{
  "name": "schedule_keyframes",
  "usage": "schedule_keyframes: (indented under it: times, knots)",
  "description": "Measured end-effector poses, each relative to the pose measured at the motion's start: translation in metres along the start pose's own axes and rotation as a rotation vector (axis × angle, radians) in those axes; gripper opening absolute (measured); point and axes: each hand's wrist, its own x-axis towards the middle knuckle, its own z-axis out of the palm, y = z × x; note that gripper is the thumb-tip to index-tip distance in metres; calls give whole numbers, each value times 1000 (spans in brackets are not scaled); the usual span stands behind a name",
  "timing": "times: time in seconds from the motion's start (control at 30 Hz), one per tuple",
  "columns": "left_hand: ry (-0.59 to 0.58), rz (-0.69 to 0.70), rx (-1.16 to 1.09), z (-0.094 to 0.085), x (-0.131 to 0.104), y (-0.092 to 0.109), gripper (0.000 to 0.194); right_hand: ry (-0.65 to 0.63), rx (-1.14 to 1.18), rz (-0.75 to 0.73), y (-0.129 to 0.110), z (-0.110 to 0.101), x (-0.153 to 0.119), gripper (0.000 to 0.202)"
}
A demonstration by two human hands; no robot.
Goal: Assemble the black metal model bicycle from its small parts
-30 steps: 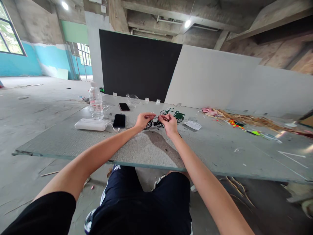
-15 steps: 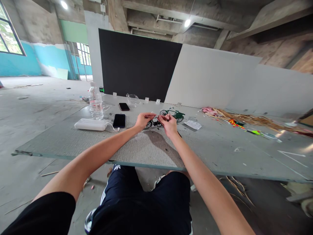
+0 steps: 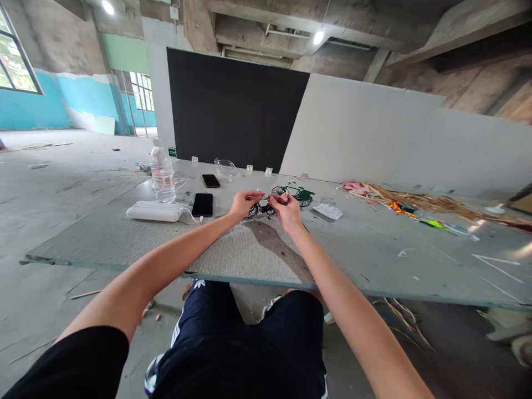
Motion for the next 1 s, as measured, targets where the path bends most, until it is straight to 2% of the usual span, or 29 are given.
schedule_keyframes:
  times: [1.0]
  knots:
    - [-13, 11, 9, 1, -1, 2, 24, 51, -80, -3, 2, 0, 0, 70]
